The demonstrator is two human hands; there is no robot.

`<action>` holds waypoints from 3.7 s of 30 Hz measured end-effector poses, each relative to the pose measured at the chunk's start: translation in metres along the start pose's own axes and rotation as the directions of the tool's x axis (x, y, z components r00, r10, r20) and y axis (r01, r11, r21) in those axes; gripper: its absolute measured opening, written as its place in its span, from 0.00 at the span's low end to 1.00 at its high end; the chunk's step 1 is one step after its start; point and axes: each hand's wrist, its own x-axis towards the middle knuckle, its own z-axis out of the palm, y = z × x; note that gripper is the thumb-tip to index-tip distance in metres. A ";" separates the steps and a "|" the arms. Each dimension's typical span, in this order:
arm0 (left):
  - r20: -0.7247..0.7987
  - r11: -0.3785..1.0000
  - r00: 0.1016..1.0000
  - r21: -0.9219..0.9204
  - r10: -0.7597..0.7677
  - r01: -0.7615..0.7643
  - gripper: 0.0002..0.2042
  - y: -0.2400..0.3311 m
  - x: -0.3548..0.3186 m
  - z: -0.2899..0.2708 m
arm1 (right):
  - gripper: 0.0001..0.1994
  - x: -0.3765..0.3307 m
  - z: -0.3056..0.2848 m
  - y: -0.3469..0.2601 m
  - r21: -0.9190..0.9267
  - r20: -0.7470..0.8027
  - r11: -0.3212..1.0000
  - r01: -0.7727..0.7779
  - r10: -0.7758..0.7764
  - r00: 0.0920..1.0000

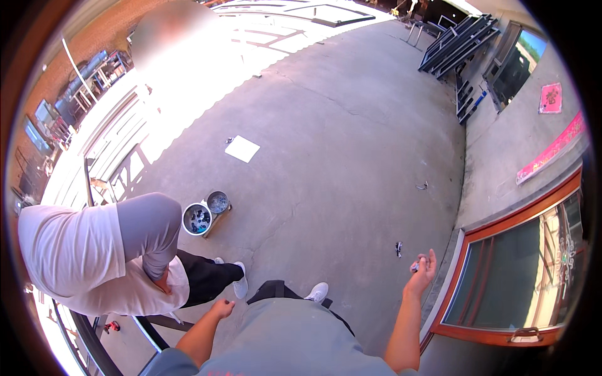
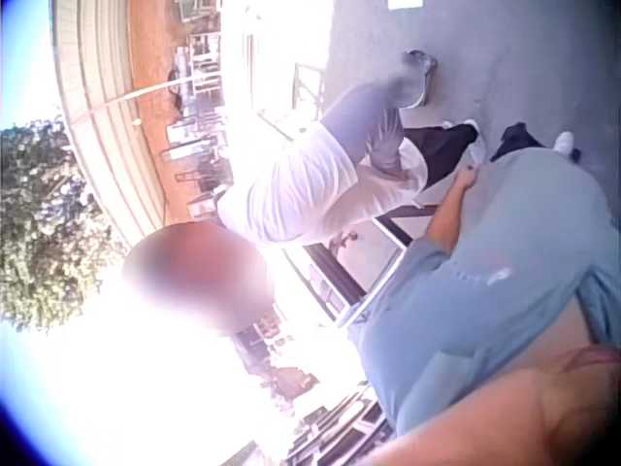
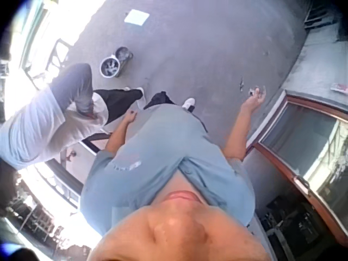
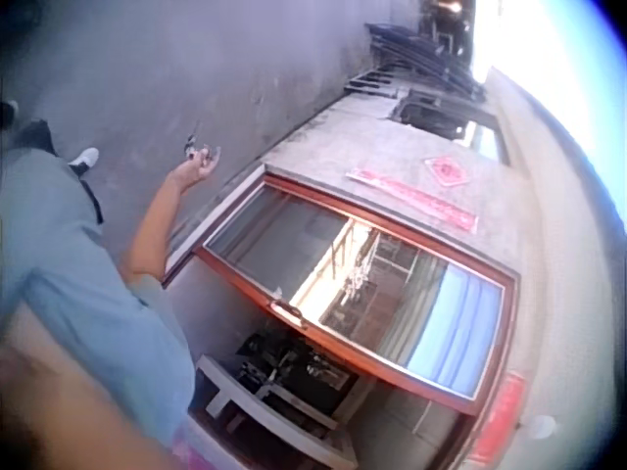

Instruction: The person moves multiple window frames from one stack and places them onto another stack on a workbench.

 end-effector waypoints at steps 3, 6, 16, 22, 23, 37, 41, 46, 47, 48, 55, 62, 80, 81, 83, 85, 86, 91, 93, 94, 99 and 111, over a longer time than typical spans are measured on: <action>-0.053 0.968 0.995 -0.235 0.080 -0.090 0.28 0.045 0.001 -0.012 | 0.20 0.091 0.061 -0.048 0.045 -0.056 0.997 0.069 -0.067 0.996; -0.017 0.920 1.000 -0.391 0.013 -0.018 0.27 0.102 0.010 -0.016 | 0.20 0.159 0.120 -0.108 0.057 -0.145 0.947 0.315 -0.304 0.942; -0.028 0.952 0.991 -0.277 0.130 -0.132 0.23 0.246 0.210 -0.087 | 0.31 0.313 0.324 -0.067 -0.605 0.267 0.687 0.402 -0.300 0.916; -0.282 0.662 0.957 -0.706 0.064 -0.252 0.15 0.358 0.233 -0.236 | 0.25 0.361 0.385 0.016 -0.707 0.579 0.445 0.550 -0.083 0.811; -0.290 0.629 0.954 -0.730 0.069 -0.268 0.15 0.369 0.234 -0.249 | 0.26 0.385 0.377 0.059 -0.754 0.564 0.462 0.467 0.090 0.821; 0.130 0.390 0.762 -0.797 -0.635 0.461 0.19 0.336 0.146 -0.161 | 0.25 0.507 0.616 0.335 -0.514 0.585 0.324 0.794 0.810 0.047; 0.082 0.195 0.774 -0.946 -0.628 0.259 0.19 0.383 0.176 -0.133 | 0.22 0.502 0.790 0.329 -0.455 0.644 0.360 0.815 0.765 0.021; 0.023 0.194 0.869 -0.972 -0.495 0.136 0.18 0.419 0.235 -0.149 | 0.19 0.418 0.946 0.291 -0.471 0.746 0.460 0.753 0.663 0.062; 0.011 0.180 0.868 -0.977 -0.496 0.115 0.18 0.412 0.245 -0.158 | 0.19 0.400 0.962 0.291 -0.470 0.745 0.456 0.756 0.665 0.061; 0.002 0.164 0.866 -0.982 -0.500 0.097 0.17 0.403 0.249 -0.168 | 0.19 0.382 0.978 0.293 -0.469 0.740 0.452 0.759 0.670 0.059; 0.171 0.067 0.746 -0.958 -0.643 0.278 0.18 0.284 0.282 -0.162 | 0.22 0.207 1.001 0.326 -0.365 0.557 0.442 0.820 0.809 -0.189; 0.174 -0.304 0.649 -0.948 -0.741 -0.094 0.15 0.172 0.295 -0.263 | 0.21 0.048 1.060 0.352 0.017 0.474 0.424 0.906 0.794 -0.381; 0.456 -0.453 0.252 -0.888 -0.853 0.075 0.30 0.305 0.354 -0.448 | 0.17 -0.392 1.157 0.591 0.723 -0.119 0.532 0.440 0.724 -0.679; 0.479 -0.475 0.254 -0.876 -0.840 0.081 0.31 0.304 0.360 -0.447 | 0.16 -0.406 1.143 0.621 0.728 -0.148 0.553 0.405 0.704 -0.694; 0.527 -0.522 0.258 -0.848 -0.810 0.092 0.32 0.304 0.369 -0.449 | 0.16 -0.426 1.114 0.676 0.733 -0.208 0.592 0.334 0.664 -0.718; 0.570 -0.573 0.281 -0.816 -0.772 0.078 0.32 0.299 0.373 -0.450 | 0.14 -0.442 1.081 0.717 0.719 -0.227 0.626 0.302 0.623 -0.749; 0.585 -0.594 0.296 -0.801 -0.755 0.071 0.32 0.296 0.375 -0.446 | 0.14 -0.448 1.067 0.736 0.712 -0.229 0.639 0.291 0.603 -0.764; 0.599 -0.573 0.304 -0.800 -0.741 0.179 0.31 0.300 0.375 -0.441 | 0.15 -0.462 0.996 0.818 0.645 -0.112 0.673 0.363 0.553 -0.826; 0.650 -0.652 0.347 -0.747 -0.676 0.131 0.32 0.296 0.372 -0.435 | 0.17 -0.462 0.983 0.834 0.688 -0.039 0.599 0.410 0.594 -0.804; 0.669 -0.685 0.370 -0.720 -0.645 0.108 0.33 0.295 0.374 -0.429 | 0.18 -0.463 0.977 0.841 0.717 -0.025 0.570 0.401 0.597 -0.802; 0.665 -0.690 0.361 -0.720 -0.653 0.078 0.32 0.300 0.377 -0.423 | 0.17 -0.453 0.965 0.857 0.821 -0.010 0.458 0.341 0.608 -0.794; 0.598 -0.624 0.373 -0.779 -0.710 0.060 0.33 0.294 0.377 -0.426 | 0.06 -0.442 0.976 0.788 0.803 -0.096 0.534 0.265 0.554 -0.827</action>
